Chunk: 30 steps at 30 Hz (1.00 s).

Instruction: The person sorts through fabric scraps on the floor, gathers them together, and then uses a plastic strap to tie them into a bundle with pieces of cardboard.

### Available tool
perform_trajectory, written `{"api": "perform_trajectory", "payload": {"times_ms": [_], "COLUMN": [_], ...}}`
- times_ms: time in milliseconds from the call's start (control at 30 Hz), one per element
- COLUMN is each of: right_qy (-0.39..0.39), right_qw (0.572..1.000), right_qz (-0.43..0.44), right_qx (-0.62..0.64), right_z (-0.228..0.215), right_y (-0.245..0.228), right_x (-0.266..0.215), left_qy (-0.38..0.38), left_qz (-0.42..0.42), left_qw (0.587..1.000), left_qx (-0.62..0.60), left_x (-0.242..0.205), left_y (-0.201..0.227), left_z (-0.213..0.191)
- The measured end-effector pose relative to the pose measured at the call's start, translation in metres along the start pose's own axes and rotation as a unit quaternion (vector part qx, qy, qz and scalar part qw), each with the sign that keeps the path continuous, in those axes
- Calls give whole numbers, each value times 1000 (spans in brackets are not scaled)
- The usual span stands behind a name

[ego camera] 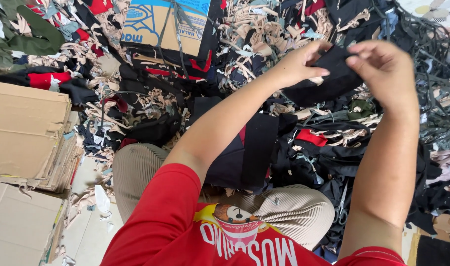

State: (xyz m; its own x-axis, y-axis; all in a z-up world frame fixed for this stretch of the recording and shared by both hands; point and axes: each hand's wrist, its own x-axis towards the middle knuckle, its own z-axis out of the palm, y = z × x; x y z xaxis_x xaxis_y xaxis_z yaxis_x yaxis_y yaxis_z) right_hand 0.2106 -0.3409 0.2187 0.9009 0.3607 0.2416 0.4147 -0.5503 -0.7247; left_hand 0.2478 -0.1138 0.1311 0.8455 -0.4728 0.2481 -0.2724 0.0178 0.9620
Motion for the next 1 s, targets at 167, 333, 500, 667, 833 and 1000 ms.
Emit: {"api": "perform_trajectory", "payload": {"times_ms": [167,333,500,667,833,1000], "right_qy": [116,147,81,49,-2,-129], "right_qw": [977,973,996,972,996,988], "right_qz": [-31,7,34,-113,-8,-1], "right_qx": [-175,-176,-14,-202,-90,-88], "right_z": [-18,-15,5,-5,-8,-7], "right_y": [17,11,-35,-63,-76,-114], "right_x": [-6,-8,-9,-20,-30,-33], "left_qy": [102,153,25,16,-33,-60], "left_qz": [-139,-30,94,32,77,98], "left_qw": [961,966,966,987,995,992], "left_qx": [217,207,241,155,58,-56], "left_x": [-14,-29,8,-11,-42,-57], "left_y": [-39,-1,4,65,58,34], "left_z": [-17,12,48,12,-1,18]}}
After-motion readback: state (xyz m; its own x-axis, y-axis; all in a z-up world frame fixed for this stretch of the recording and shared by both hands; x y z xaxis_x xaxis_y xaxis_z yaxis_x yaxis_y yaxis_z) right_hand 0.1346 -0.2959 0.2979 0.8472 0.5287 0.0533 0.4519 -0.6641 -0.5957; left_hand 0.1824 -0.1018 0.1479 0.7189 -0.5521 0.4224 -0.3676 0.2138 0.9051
